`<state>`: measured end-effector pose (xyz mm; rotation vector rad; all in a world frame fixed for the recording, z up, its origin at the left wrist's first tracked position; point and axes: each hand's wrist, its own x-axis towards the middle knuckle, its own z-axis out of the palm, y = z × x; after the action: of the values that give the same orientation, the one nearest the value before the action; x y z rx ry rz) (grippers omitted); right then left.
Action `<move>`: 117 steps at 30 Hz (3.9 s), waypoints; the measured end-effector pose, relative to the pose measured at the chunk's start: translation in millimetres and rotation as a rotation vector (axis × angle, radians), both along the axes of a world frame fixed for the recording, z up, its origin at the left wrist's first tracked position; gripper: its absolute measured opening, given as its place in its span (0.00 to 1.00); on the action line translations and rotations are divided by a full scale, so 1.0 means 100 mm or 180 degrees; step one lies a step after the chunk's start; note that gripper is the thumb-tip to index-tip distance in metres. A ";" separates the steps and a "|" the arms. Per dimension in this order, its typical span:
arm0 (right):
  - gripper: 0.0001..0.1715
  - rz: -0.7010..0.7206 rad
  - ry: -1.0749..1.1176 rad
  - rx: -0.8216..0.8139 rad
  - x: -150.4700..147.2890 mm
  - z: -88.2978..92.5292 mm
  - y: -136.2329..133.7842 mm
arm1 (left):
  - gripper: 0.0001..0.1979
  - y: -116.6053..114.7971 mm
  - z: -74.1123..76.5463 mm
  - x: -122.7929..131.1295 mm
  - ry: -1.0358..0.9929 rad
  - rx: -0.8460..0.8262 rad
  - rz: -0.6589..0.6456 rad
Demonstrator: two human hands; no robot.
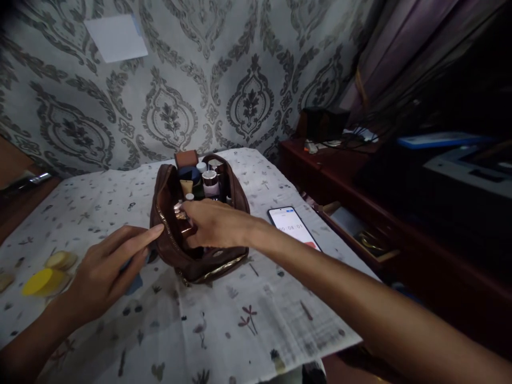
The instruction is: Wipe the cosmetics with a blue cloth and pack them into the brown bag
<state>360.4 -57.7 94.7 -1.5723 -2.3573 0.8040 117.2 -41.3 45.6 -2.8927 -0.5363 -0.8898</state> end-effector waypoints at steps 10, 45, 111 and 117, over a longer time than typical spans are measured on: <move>0.11 0.0583 0.0055 -0.0413 -0.06 0.02 0.26 | 0.25 -0.01 0.03 0.02 0.0033 -0.0016 0.0089; 0.12 0.0566 -0.0209 -0.0053 -0.11 -0.04 0.23 | 0.26 -0.04 0.03 0.03 0.0094 -0.0107 0.0097; 0.29 0.0285 0.1674 0.1324 -0.99 -0.97 -0.66 | 0.14 0.14 -0.43 -1.05 -0.0085 -0.0560 0.1837; 0.11 0.0089 0.1931 0.0222 -1.33 -1.10 -0.41 | 0.15 0.45 -0.42 -1.65 -0.0872 -0.0684 0.2993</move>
<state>227.0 -99.1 -14.8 -1.0671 -1.9389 1.0166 -47.6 3.9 3.6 -2.1805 -1.8719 -1.0536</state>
